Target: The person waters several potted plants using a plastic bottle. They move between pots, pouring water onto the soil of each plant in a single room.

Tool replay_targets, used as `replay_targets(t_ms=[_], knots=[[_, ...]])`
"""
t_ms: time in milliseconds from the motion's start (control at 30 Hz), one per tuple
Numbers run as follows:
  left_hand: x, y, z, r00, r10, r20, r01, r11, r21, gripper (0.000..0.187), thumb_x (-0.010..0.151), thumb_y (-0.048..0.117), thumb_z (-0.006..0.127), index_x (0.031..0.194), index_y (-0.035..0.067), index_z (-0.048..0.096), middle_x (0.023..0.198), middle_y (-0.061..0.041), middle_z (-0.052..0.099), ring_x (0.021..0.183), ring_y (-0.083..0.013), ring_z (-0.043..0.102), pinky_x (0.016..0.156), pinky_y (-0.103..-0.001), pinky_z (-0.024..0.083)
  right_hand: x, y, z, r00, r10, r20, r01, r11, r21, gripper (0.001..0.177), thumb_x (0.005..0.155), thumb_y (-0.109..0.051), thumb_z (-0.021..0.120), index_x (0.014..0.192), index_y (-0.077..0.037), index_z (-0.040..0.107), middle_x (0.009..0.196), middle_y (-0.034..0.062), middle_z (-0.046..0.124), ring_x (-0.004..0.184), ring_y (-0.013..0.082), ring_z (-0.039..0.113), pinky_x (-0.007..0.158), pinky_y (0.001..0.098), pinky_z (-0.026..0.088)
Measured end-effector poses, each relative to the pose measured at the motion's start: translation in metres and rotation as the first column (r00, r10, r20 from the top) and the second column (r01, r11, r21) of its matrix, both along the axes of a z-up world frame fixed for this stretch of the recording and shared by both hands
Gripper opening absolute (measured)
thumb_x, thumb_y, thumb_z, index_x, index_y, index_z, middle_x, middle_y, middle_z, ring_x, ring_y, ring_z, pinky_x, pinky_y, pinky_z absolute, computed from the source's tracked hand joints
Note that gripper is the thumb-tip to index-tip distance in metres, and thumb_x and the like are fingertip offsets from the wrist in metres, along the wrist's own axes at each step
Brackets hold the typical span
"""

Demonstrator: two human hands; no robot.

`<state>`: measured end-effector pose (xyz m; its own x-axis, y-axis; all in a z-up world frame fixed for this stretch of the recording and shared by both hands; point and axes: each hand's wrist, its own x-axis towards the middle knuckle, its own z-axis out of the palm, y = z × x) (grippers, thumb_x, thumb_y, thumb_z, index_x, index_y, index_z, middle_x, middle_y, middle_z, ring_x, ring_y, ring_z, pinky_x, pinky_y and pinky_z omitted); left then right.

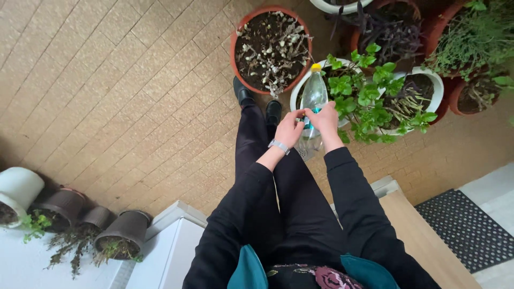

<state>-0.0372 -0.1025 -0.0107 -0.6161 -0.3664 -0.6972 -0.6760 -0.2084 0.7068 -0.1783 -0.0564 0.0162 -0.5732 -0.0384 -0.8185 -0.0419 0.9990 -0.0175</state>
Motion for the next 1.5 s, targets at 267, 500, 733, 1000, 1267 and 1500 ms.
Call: replay_targets(t_ms=[267, 500, 733, 1000, 1267, 1500], knots=[[-0.009, -0.053, 0.003, 1.0, -0.024, 0.02, 0.024, 1.0, 0.018, 0.045, 0.09, 0.023, 0.055, 0.134, 0.025, 0.061, 0.121, -0.005, 0.067, 0.106, -0.0278, 0.071, 0.096, -0.046, 0.057, -0.006, -0.056, 0.008, 1.0, -0.019, -0.007, 0.019, 1.0, 0.006, 0.087, 0.082, -0.048, 0.079, 0.133, 0.009, 0.036, 0.129, 0.0381, 0.057, 0.124, 0.0516, 0.056, 0.102, 0.059, 0.049], [-0.001, -0.098, 0.003, 0.999, -0.051, 0.018, 0.051, 0.999, 0.008, 0.045, 0.091, 0.023, 0.052, 0.136, 0.023, 0.058, 0.124, -0.008, 0.065, 0.11, -0.0329, 0.069, 0.099, -0.051, 0.055, -0.003, -0.108, 0.013, 1.0, -0.026, 0.008, 0.026, 1.0, 0.005, 0.091, 0.081, -0.049, 0.08, 0.135, 0.009, 0.036, 0.131, 0.0375, 0.056, 0.124, 0.0518, 0.056, 0.103, 0.0591, 0.049], [0.014, -0.132, -0.002, 1.0, -0.029, 0.006, 0.029, 1.0, -0.01, 0.054, 0.089, 0.016, 0.053, 0.142, 0.023, 0.053, 0.126, -0.008, 0.064, 0.11, -0.0331, 0.069, 0.099, -0.052, 0.054, 0.008, -0.147, 0.003, 1.0, -0.006, 0.028, 0.006, 1.0, -0.016, 0.08, 0.087, -0.043, 0.076, 0.133, 0.01, 0.037, 0.131, 0.0377, 0.056, 0.125, 0.0529, 0.056, 0.101, 0.0593, 0.049], [0.031, -0.16, 0.015, 0.996, 0.077, 0.037, -0.079, 0.995, 0.061, 0.074, 0.088, 0.01, 0.054, 0.158, 0.023, 0.031, 0.13, -0.013, 0.063, 0.111, -0.0331, 0.069, 0.099, -0.049, 0.054, 0.023, -0.178, -0.012, 0.992, 0.111, 0.067, -0.112, 0.994, 0.007, 0.079, 0.086, -0.044, 0.076, 0.131, 0.005, 0.036, 0.129, 0.0347, 0.058, 0.123, 0.0521, 0.057, 0.103, 0.0576, 0.049], [0.046, -0.159, 0.033, 0.997, 0.024, 0.075, -0.024, 1.0, 0.006, 0.075, 0.087, 0.006, 0.052, 0.157, 0.023, 0.032, 0.119, -0.016, 0.059, 0.105, -0.0415, 0.068, 0.095, -0.055, 0.055, 0.049, -0.176, -0.014, 0.973, 0.198, 0.117, -0.204, 0.978, 0.041, 0.075, 0.083, -0.045, 0.077, 0.127, 0.003, 0.039, 0.124, 0.0334, 0.062, 0.118, 0.0519, 0.061, 0.099, 0.0577, 0.052], [0.04, -0.15, 0.057, 0.981, -0.174, 0.087, 0.181, 0.98, -0.078, 0.078, 0.086, 0.007, 0.053, 0.154, 0.041, 0.035, 0.122, -0.009, 0.053, 0.108, -0.0407, 0.068, 0.091, -0.05, 0.06, 0.052, -0.163, 0.015, 0.981, 0.178, 0.075, -0.183, 0.981, 0.062, 0.064, 0.088, -0.042, 0.064, 0.126, 0.003, 0.04, 0.119, 0.032, 0.066, 0.116, 0.0505, 0.064, 0.1, 0.0569, 0.052]])
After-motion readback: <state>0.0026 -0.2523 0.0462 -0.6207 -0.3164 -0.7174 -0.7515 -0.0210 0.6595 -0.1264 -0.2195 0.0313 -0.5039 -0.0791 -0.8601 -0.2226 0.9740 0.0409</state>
